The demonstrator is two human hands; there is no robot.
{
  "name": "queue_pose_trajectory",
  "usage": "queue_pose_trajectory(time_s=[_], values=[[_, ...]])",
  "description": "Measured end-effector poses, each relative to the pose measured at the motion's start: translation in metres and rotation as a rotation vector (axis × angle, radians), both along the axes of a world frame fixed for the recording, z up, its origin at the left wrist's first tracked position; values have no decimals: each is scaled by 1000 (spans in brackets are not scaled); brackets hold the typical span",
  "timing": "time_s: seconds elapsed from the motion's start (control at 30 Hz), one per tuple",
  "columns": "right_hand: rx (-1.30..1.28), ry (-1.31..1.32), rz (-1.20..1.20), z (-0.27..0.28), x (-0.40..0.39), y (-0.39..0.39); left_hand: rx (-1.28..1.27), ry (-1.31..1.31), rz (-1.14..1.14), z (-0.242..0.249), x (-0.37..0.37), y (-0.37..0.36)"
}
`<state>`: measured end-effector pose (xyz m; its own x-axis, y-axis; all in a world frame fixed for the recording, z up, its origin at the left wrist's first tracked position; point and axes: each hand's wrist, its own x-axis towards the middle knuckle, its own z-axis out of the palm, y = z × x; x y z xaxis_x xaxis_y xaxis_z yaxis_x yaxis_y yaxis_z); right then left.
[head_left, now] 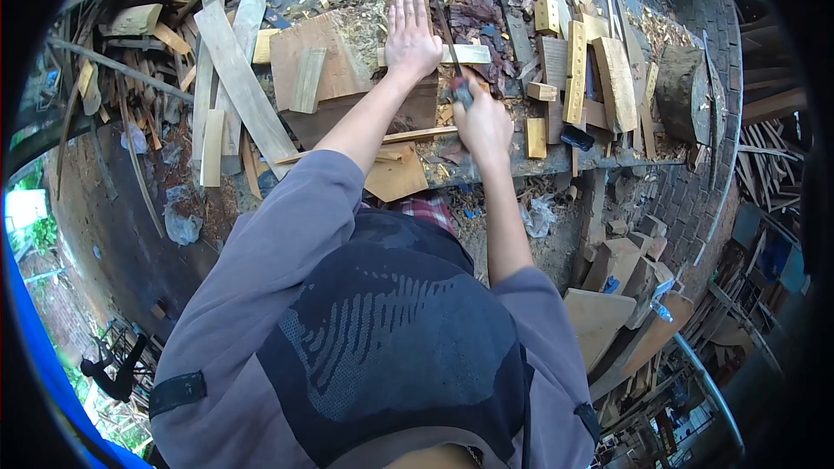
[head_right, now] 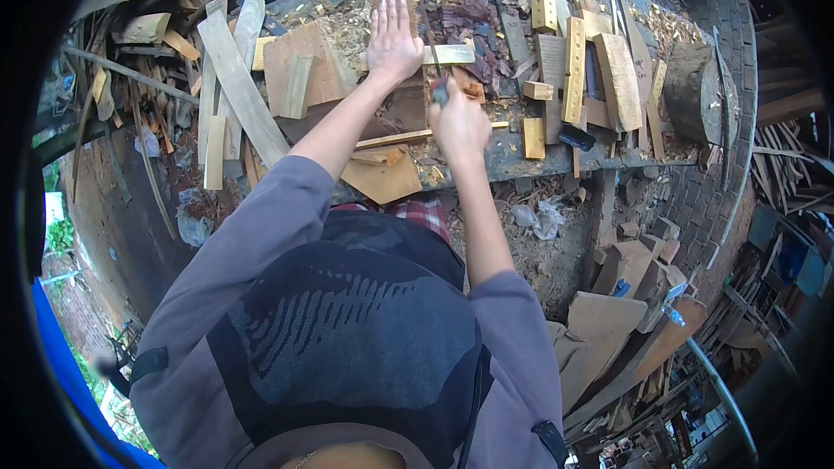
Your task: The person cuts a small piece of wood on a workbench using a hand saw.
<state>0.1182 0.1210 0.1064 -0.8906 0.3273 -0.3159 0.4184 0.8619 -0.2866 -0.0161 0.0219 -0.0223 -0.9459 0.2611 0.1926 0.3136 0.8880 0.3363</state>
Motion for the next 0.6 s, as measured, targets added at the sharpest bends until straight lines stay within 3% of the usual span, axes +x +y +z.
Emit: queue_pose_trajectory(time_s=[0.07, 0.3, 0.43, 0.6], values=[[22, 30, 20, -15, -16, -4, 12, 6, 13, -4, 1, 0], [28, -187, -28, 57, 47, -18, -7, -55, 6, -5, -1, -1], [60, -37, 21, -3, 9, -12, 10, -41, -6, -1, -5, 3], [92, 43, 47, -19, -16, -10, 1, -100, 27, -1, 0, 0]])
